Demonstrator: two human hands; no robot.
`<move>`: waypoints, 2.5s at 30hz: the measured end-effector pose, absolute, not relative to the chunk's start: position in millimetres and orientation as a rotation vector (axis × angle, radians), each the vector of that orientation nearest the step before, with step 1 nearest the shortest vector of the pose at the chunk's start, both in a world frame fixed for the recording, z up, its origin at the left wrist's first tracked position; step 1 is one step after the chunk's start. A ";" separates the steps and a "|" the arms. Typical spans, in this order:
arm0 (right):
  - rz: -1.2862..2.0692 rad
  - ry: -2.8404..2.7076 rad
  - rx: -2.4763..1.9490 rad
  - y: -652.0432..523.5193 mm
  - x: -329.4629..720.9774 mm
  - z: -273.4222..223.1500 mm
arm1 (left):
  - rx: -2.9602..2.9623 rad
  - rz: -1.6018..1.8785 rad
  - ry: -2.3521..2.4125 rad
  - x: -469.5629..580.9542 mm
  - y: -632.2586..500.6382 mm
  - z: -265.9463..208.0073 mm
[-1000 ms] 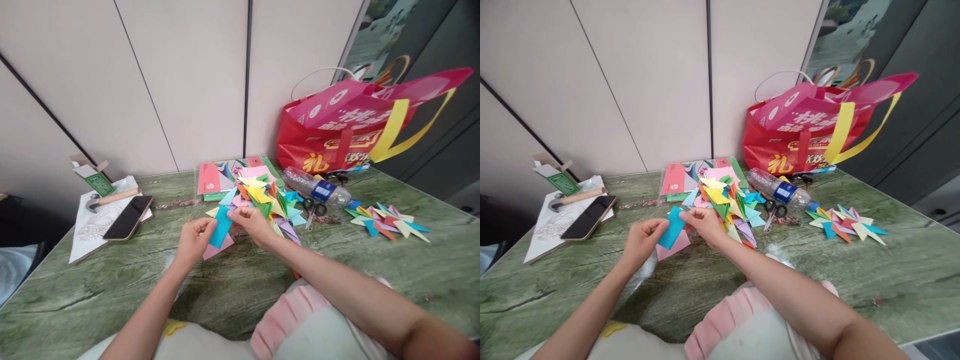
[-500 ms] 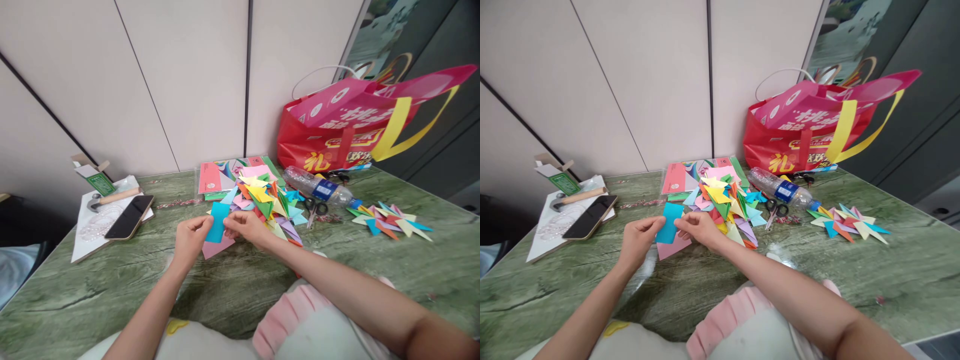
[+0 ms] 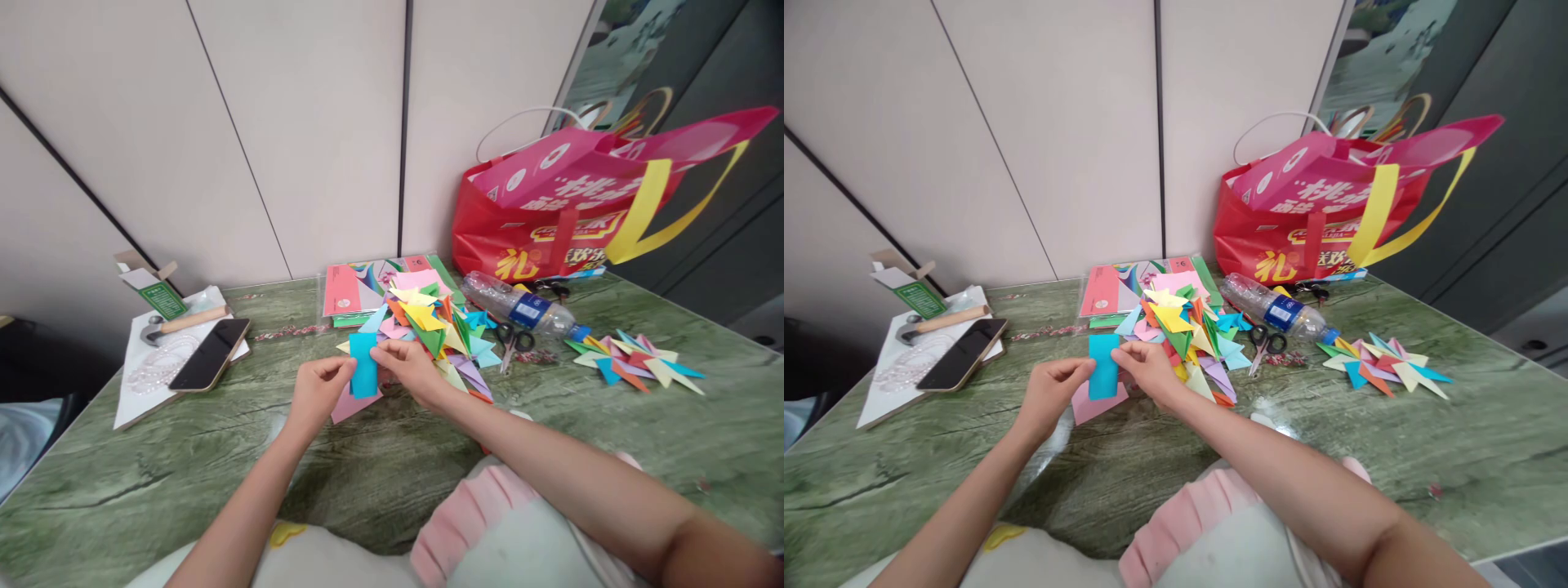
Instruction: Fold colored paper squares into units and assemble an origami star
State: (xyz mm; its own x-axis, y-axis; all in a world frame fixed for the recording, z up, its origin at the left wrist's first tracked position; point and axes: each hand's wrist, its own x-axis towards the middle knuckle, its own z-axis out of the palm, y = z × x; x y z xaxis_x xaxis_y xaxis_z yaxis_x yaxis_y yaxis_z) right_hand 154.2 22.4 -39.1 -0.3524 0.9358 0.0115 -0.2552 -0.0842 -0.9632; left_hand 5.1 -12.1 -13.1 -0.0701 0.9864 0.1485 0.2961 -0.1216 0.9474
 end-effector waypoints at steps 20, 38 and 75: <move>1.162 -1.839 -0.860 15.4 155.5 -32.8 | 1.367 1.297 1.226 8.5 -11.9 -15.4; 1.193 -1.686 -0.905 19.6 155.5 -42.6 | 0.820 1.621 1.378 -20.0 4.6 -8.7; 1.530 -1.157 -0.832 25.6 154.3 -36.5 | 0.975 1.301 1.047 -2.1 -7.9 -6.9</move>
